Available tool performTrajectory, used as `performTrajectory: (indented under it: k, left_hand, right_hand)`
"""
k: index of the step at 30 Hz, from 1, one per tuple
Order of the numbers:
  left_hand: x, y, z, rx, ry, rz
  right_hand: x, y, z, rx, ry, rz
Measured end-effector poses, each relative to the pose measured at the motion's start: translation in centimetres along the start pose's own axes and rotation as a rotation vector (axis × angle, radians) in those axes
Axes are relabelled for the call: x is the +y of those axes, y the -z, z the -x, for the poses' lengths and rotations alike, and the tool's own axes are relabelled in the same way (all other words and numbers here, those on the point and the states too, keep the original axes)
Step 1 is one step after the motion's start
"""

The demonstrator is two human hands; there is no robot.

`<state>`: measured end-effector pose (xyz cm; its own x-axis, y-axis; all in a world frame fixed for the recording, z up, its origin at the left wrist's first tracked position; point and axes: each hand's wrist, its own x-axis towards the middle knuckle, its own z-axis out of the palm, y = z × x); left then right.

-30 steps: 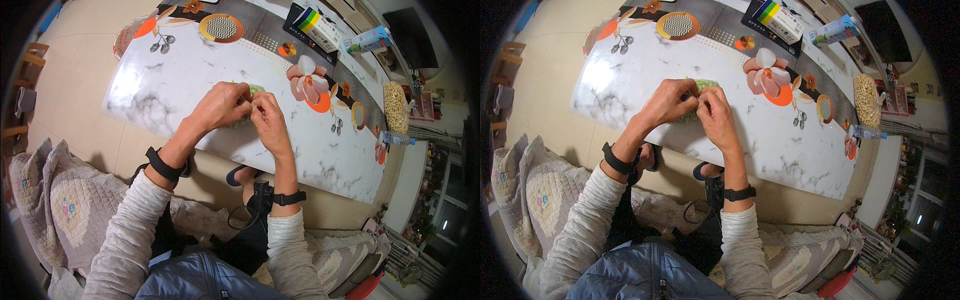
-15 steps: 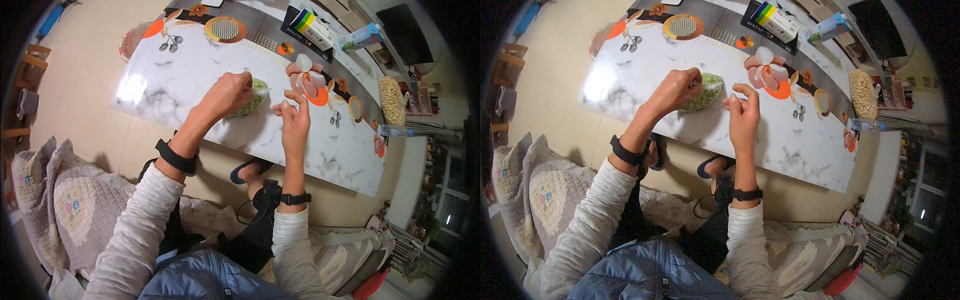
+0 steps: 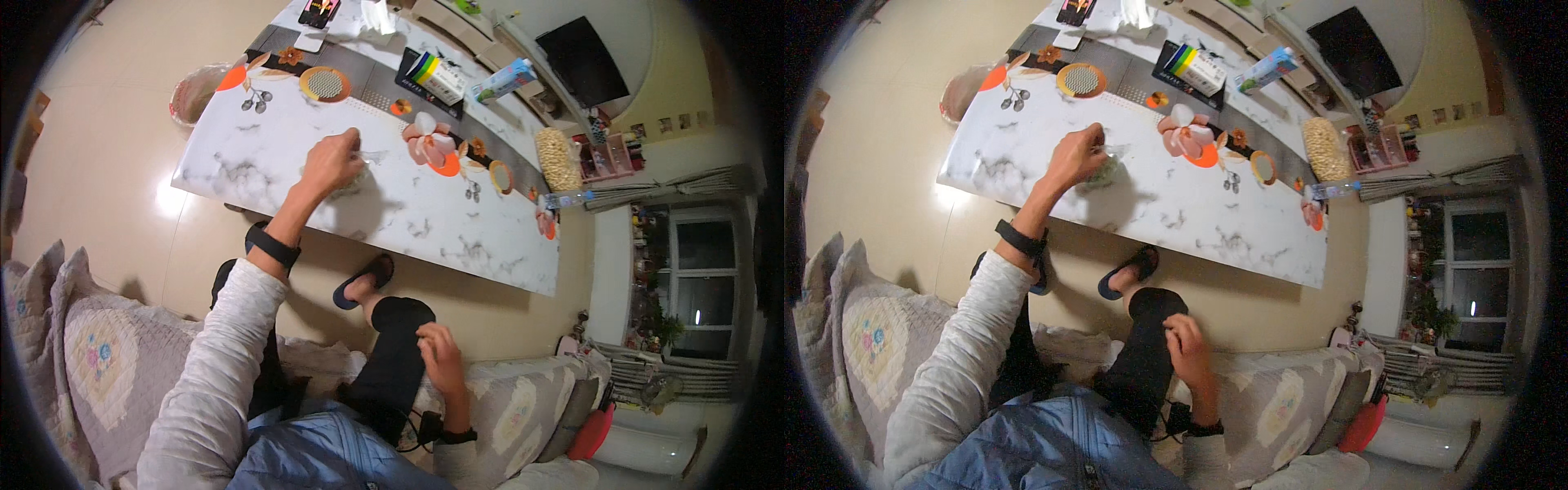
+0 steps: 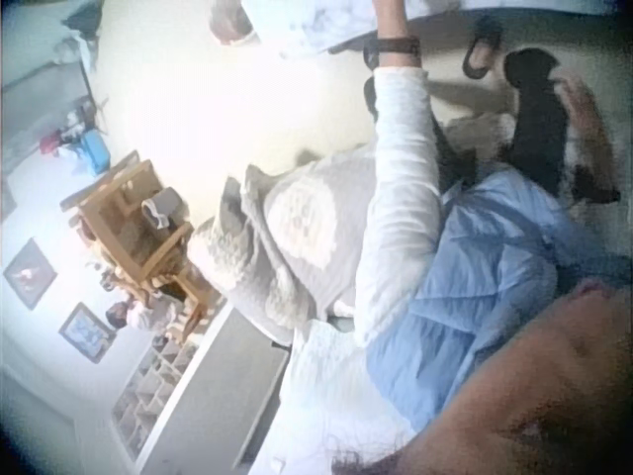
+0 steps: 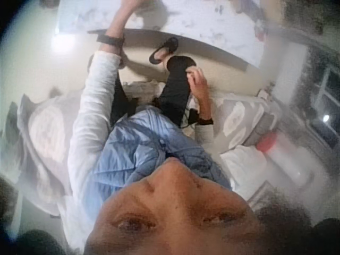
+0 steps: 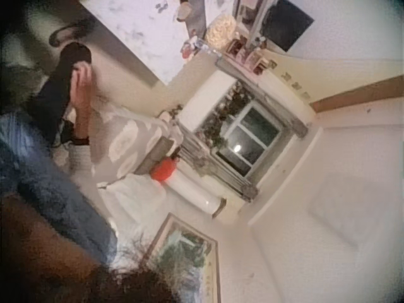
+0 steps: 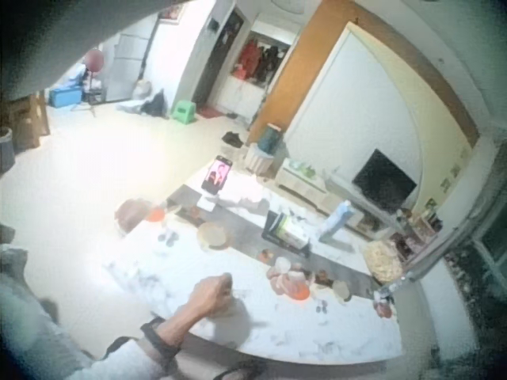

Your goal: The person sits at a table and transfers green edamame beans from a pile on the table into a clear plastic bag. They use both hands to scoop and place the beans, then seal the bag and set it aside.

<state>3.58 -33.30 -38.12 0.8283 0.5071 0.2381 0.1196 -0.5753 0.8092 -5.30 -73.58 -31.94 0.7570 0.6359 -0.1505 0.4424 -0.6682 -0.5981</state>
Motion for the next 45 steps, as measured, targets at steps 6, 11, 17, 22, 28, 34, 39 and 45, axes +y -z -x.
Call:
performTrajectory:
  k: [6, 11, 17, 22, 28, 34, 39, 45]
  left_hand:
    - [1.3, 6.3, 3.3, 0.082, 0.056, 0.252]
    - [1.4, 12.7, 8.9, 0.083, 0.036, 0.267]
    - [0.0, 20.9, 18.6, 0.050, 0.016, 0.485]
    - [-3.5, 24.5, 27.3, 0.116, 0.093, 0.266]
    - [-9.0, 26.8, 35.2, 0.104, 0.269, 0.211]
    - [-11.8, 26.4, 36.8, 0.130, 0.298, 0.299]
    - [-9.6, 25.2, 35.5, 0.141, 0.317, 0.260]
    - [-6.2, 23.8, 34.5, 0.107, 0.231, 0.293]
  right_hand:
    - [-1.2, -0.9, 5.4, 0.012, -0.150, -0.227]
    - [-7.7, -1.4, 4.6, -0.075, -0.037, -0.814]
    - [-26.4, 0.5, 5.6, -0.902, 0.363, -1.712]
    - [-37.0, -1.8, 8.1, -1.143, 1.243, -1.496]
    - [-36.4, -0.6, 10.0, -1.163, 1.272, -1.459]
    - [-35.7, 0.0, 10.4, -1.132, 1.277, -1.466]
    - [-35.3, 0.5, 10.8, -1.135, 1.275, -1.476]
    - [-34.9, 1.1, 10.9, -1.127, 1.278, -1.468]
